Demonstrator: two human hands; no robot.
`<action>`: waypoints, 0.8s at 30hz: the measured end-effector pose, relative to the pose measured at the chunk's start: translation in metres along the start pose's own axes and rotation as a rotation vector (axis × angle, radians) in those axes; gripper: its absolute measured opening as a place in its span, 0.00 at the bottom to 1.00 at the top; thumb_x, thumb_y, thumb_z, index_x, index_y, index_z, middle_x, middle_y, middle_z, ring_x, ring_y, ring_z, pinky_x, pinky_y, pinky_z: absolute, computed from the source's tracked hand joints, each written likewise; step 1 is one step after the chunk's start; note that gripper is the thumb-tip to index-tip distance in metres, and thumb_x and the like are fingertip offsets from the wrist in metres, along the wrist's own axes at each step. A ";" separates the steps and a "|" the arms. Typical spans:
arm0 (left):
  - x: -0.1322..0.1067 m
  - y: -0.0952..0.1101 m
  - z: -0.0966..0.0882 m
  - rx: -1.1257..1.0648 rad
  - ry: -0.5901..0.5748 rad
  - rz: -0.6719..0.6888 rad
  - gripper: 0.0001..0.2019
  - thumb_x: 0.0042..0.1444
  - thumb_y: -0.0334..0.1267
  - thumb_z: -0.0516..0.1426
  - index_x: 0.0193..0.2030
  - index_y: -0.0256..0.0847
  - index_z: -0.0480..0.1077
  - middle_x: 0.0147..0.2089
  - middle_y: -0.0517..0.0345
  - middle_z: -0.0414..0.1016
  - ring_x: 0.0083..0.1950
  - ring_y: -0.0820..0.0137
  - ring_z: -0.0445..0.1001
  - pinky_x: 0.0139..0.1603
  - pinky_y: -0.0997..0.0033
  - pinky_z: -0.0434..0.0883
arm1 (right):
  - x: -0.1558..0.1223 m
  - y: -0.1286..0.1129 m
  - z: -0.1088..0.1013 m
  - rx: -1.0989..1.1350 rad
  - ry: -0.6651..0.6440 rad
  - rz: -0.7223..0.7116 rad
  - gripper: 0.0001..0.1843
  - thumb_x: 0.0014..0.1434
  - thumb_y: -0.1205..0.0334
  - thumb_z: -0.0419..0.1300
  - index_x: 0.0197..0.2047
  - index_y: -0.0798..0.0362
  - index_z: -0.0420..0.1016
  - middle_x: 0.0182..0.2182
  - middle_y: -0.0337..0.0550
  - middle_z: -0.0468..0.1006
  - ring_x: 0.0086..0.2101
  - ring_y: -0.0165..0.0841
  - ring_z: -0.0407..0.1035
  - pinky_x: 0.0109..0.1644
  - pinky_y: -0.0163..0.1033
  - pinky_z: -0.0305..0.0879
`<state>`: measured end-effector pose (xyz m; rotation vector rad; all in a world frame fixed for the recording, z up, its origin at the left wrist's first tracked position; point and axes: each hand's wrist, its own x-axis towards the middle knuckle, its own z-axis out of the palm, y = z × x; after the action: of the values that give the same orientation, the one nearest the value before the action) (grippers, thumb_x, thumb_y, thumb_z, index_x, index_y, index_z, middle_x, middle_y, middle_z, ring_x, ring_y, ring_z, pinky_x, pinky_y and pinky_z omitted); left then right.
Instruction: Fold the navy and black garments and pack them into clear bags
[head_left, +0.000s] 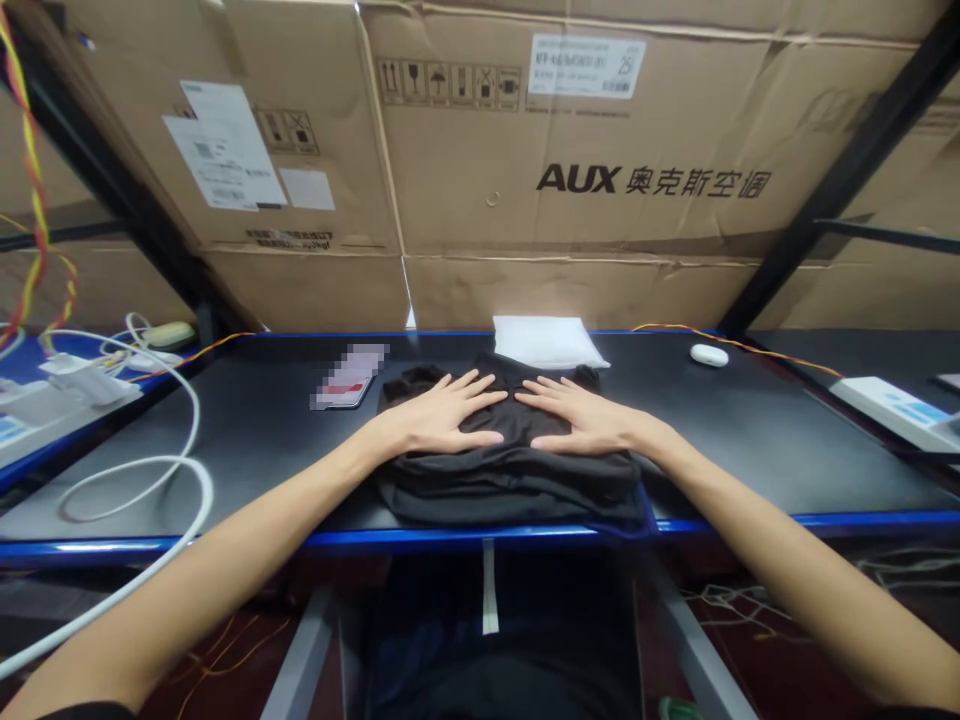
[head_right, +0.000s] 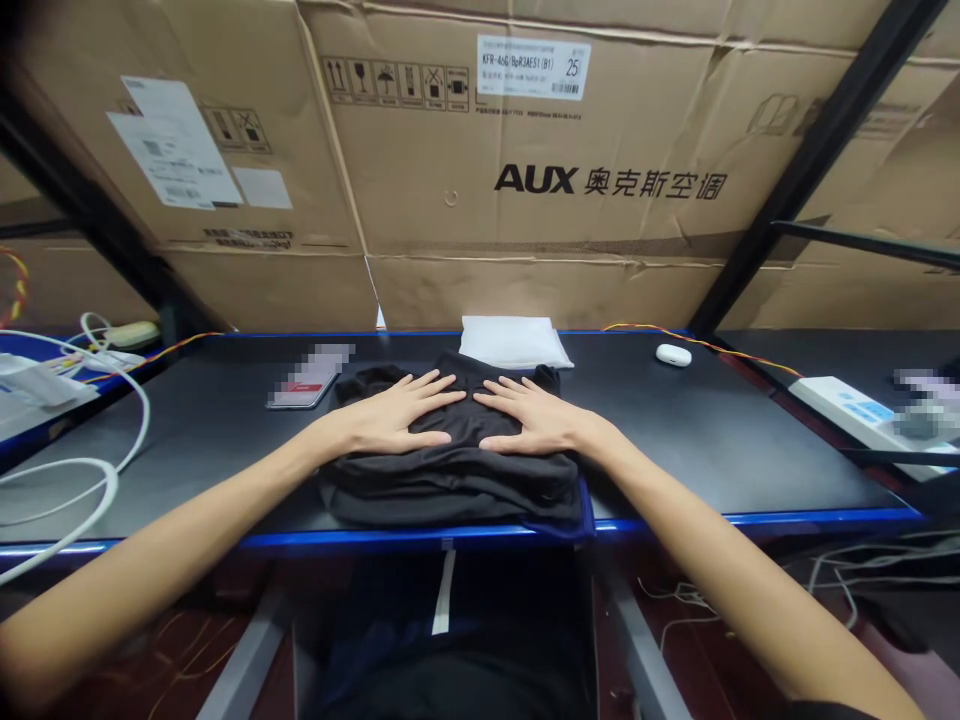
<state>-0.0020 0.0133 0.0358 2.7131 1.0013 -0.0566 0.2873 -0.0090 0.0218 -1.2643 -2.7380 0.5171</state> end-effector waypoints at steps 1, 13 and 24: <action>0.000 0.000 0.000 0.003 -0.001 -0.001 0.43 0.63 0.71 0.45 0.78 0.51 0.46 0.80 0.55 0.36 0.80 0.53 0.34 0.77 0.40 0.37 | 0.000 0.000 0.000 0.000 -0.004 0.002 0.50 0.61 0.27 0.54 0.76 0.46 0.50 0.76 0.45 0.43 0.74 0.49 0.34 0.76 0.60 0.31; 0.000 -0.001 0.000 -0.001 -0.002 0.003 0.43 0.63 0.71 0.45 0.78 0.52 0.46 0.80 0.56 0.35 0.81 0.54 0.34 0.77 0.40 0.37 | 0.000 -0.002 -0.001 0.013 -0.011 0.011 0.51 0.60 0.27 0.55 0.76 0.46 0.50 0.76 0.45 0.43 0.74 0.49 0.35 0.76 0.60 0.32; 0.001 -0.004 0.002 0.004 0.001 0.008 0.43 0.63 0.72 0.45 0.78 0.52 0.46 0.80 0.56 0.35 0.81 0.54 0.33 0.77 0.40 0.37 | 0.000 -0.003 -0.002 -0.001 -0.025 0.019 0.52 0.60 0.26 0.53 0.77 0.47 0.49 0.76 0.44 0.42 0.74 0.48 0.34 0.77 0.58 0.31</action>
<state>-0.0037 0.0168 0.0323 2.7210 0.9923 -0.0557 0.2861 -0.0105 0.0247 -1.2947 -2.7490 0.5370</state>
